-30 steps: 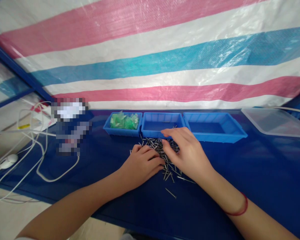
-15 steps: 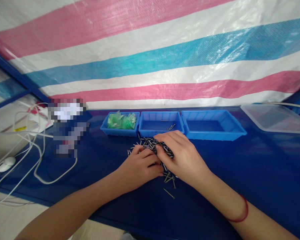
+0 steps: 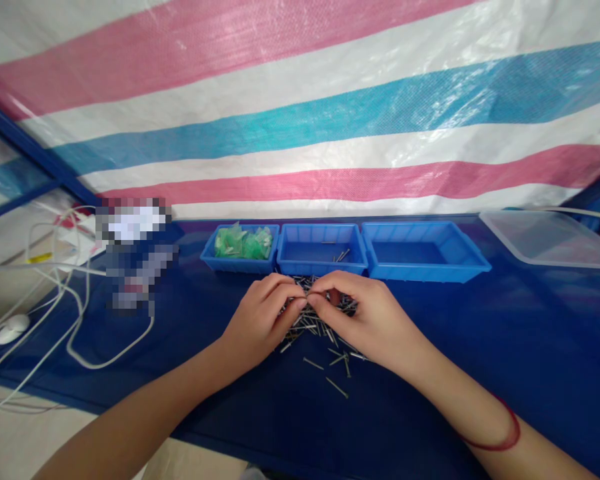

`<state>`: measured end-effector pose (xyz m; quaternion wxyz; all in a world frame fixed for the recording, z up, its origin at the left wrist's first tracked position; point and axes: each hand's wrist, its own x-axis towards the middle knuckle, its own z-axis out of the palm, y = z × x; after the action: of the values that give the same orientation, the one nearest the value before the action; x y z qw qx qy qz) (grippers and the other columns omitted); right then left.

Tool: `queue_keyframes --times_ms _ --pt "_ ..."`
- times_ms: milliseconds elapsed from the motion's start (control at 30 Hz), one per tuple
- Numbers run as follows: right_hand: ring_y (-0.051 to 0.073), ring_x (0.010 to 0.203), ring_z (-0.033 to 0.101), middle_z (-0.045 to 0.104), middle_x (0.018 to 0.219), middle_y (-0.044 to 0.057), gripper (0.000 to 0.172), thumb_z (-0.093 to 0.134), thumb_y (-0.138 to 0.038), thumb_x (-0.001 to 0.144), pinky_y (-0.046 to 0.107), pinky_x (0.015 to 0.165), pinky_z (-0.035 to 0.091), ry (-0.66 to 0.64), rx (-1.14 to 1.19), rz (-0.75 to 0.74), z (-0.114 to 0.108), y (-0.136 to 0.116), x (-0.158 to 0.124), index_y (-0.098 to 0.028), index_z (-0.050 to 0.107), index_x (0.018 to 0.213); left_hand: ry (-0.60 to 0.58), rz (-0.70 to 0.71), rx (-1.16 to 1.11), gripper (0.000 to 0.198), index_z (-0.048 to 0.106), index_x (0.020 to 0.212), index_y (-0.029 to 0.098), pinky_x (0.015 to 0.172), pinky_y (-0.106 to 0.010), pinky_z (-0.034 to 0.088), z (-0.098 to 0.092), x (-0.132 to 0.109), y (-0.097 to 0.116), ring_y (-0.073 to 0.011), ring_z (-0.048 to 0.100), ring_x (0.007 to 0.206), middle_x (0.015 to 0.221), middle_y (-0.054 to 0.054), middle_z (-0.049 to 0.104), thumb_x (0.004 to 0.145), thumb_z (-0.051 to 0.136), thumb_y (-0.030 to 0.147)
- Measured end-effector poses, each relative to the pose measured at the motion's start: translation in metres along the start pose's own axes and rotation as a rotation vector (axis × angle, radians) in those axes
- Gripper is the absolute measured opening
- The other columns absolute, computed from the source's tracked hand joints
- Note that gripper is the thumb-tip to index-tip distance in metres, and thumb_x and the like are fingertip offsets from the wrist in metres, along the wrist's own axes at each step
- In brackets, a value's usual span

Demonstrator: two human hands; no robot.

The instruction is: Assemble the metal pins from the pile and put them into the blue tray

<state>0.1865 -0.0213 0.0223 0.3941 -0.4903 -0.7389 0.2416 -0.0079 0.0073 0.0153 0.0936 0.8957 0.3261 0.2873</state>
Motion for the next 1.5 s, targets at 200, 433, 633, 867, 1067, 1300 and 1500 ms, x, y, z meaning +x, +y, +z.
queue_keyframes --times_ms 200,433,633,867,1067,1300,1500 --pt "0.018 0.078 0.066 0.073 0.091 0.004 0.02 0.062 -0.04 0.086 0.029 0.064 0.052 0.091 0.136 0.111 0.008 0.001 -0.003 -0.022 0.07 0.092 0.059 -0.04 -0.201 0.018 0.062 0.1 0.017 0.081 -0.029 0.047 0.002 0.001 0.001 -0.016 0.061 0.092 0.099 -0.006 0.064 0.094 0.052 0.031" --pt "0.02 0.077 0.07 0.075 0.089 0.004 0.021 0.067 -0.039 0.082 0.031 0.066 0.058 0.1 0.331 0.153 0.014 0.0 -0.003 -0.023 0.072 0.094 0.184 -0.132 -0.371 0.012 0.065 0.093 0.018 0.071 -0.024 0.05 0.003 0.002 -0.002 -0.0118 0.06 0.077 0.09 -0.003 0.062 0.091 0.057 0.027" --pt "0.018 0.078 0.07 0.075 0.086 0.002 0.016 0.063 -0.036 0.084 0.029 0.072 0.058 0.086 0.374 0.21 0.013 -0.004 0.002 -0.023 0.073 0.088 0.198 -0.189 -0.403 0.009 0.067 0.09 0.018 0.069 -0.024 0.049 0.002 0.004 0.001 -0.0109 0.059 0.074 0.086 -0.002 0.062 0.088 0.06 0.022" --pt "0.017 0.07 0.067 0.072 0.076 0.002 0.017 0.062 -0.036 0.085 0.028 0.063 0.055 0.037 0.391 0.206 0.018 -0.001 0.001 -0.021 0.069 0.085 0.197 -0.176 -0.417 0.008 0.066 0.091 0.017 0.07 -0.024 0.048 0.001 0.004 0.0 -0.0105 0.058 0.073 0.087 -0.002 0.062 0.087 0.059 0.018" --pt "0.017 0.073 0.064 0.069 0.084 0.004 0.012 0.06 -0.032 0.087 0.029 0.062 0.053 0.21 0.197 0.086 0.023 0.001 -0.005 -0.022 0.063 0.092 0.11 -0.209 -0.411 0.01 0.066 0.092 0.018 0.07 -0.023 0.049 0.001 0.005 -0.003 -0.0107 0.059 0.074 0.09 -0.003 0.062 0.089 0.058 0.023" --pt "0.016 0.069 0.061 0.066 0.079 0.002 0.011 0.056 -0.032 0.09 0.03 0.065 0.049 0.29 -0.101 -0.055 0.019 0.001 0.003 -0.022 0.061 0.089 0.0 -0.159 -0.329 0.019 0.065 0.105 0.018 0.078 -0.028 0.05 0.005 0.003 -0.006 -0.0158 0.061 0.087 0.096 -0.005 0.065 0.091 0.056 0.026" --pt "0.023 0.089 0.064 0.07 0.095 0.006 0.012 0.053 -0.025 0.09 0.04 0.081 0.045 0.456 -0.46 -0.154 0.007 0.028 0.025 -0.022 0.062 0.097 -0.121 0.075 -0.165 0.019 0.066 0.103 0.02 0.083 -0.031 0.044 0.005 -0.002 0.004 -0.0168 0.059 0.091 0.098 -0.005 0.067 0.093 0.052 0.028"
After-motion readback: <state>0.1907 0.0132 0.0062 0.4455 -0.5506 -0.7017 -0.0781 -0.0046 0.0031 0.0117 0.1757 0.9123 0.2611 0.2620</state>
